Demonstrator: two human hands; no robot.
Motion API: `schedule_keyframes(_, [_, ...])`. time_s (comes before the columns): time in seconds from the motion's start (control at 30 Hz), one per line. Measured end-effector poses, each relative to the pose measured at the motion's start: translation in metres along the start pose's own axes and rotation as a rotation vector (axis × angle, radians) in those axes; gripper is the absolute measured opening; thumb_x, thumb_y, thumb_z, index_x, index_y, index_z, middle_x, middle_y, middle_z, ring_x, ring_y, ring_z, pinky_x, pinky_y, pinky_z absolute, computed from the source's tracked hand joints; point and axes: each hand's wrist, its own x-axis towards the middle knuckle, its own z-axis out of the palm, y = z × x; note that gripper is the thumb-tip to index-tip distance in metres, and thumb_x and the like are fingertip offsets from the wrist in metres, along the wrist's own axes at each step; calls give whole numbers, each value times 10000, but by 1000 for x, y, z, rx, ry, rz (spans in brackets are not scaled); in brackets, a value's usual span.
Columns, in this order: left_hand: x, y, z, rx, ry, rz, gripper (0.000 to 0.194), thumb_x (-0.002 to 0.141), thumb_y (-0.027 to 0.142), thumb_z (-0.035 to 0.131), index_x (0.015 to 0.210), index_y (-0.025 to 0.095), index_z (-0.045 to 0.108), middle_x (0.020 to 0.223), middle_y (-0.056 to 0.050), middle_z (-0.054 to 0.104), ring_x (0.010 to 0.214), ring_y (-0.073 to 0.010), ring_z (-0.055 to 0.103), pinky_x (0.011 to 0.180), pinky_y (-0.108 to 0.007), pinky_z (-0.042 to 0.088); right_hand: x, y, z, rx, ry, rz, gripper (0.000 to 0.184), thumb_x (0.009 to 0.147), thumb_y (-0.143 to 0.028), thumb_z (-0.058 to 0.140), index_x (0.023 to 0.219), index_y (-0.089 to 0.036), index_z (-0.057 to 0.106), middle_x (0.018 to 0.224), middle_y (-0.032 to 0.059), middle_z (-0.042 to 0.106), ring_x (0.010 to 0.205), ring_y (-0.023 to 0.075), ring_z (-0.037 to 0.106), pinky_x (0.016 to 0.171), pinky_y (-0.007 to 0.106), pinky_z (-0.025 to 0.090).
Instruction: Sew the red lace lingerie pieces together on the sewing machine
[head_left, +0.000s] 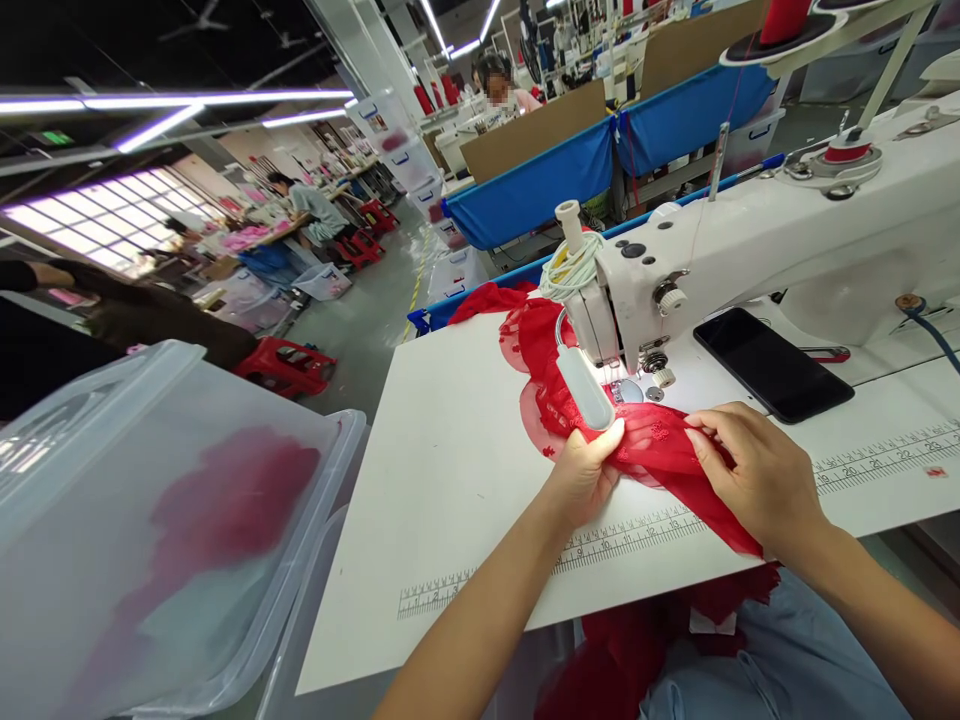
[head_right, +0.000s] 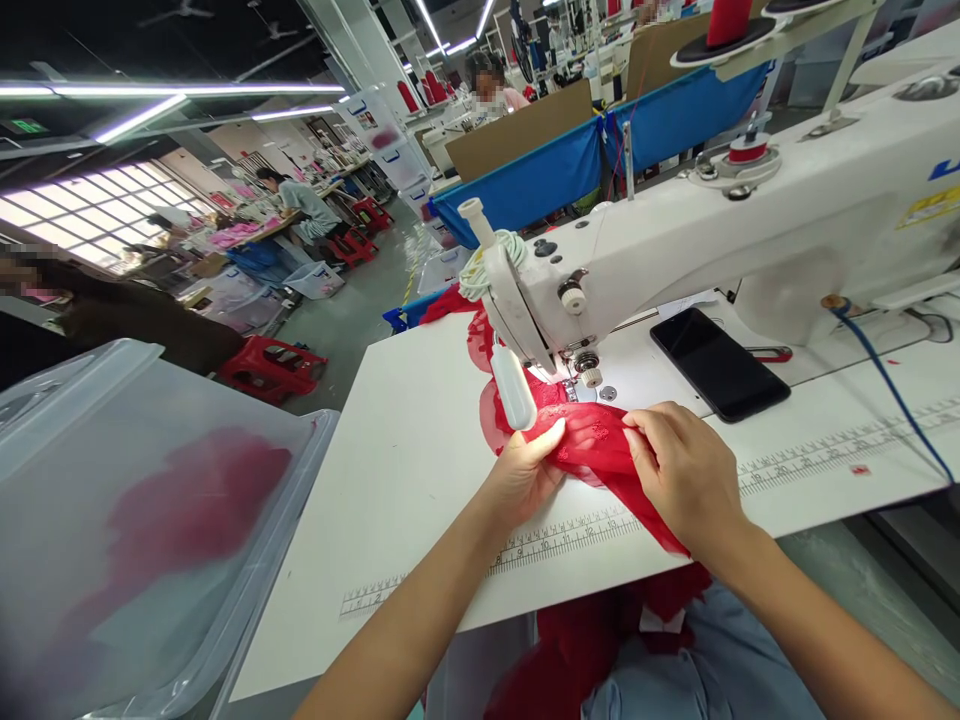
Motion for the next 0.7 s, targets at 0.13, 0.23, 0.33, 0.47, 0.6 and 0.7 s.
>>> schedule_keyframes(0.13, [1,-1,-2,-10,-18,-2,241,798,233,784,976,91,707,1007,-144,746,1083,-300,692,1058,-440,499,0,1,1,-38,56,-47,98,960,-181,527,939,-219,616,861,33,705,772,185,659,637,299,485])
schedule_keyframes(0.23, [2,-1,-4,-13,-40,-7,186,796,227,775,934,116,719,1019,-136,750,1117,-317,677,1053,-453,503,0,2,1,-53,89,-76,83,944,-163,554,905,-213,607,831,21,695,737,168,642,615,284,472])
schedule_keyframes(0.33, [3,-1,-5,-35,-58,-22,145,769,194,776,893,141,726,1014,-124,755,1145,-331,663,1053,-463,500,0,1,1,-70,90,-81,104,935,-142,559,868,-212,595,816,14,687,715,158,627,599,278,460])
schedule_keyframes(0.47, [3,0,-4,-67,-65,-20,152,735,146,767,881,131,729,1026,-134,754,1170,-343,649,1067,-468,484,0,0,1,-91,102,-113,103,937,-131,561,892,-205,616,822,17,690,716,155,630,585,276,454])
schedule_keyframes(0.6, [3,0,-3,-36,-90,1,155,782,175,754,912,93,735,1076,-165,743,1183,-342,641,1061,-461,485,0,2,2,-111,114,-130,103,936,-123,567,926,-195,641,841,24,694,729,158,636,594,276,454])
schedule_keyframes(0.7, [2,-1,-4,-22,-91,13,201,790,185,762,960,81,736,1084,-165,743,1167,-330,651,1057,-447,483,-1,4,2,-118,112,-124,111,941,-131,559,920,-198,644,847,24,695,725,157,627,594,276,449])
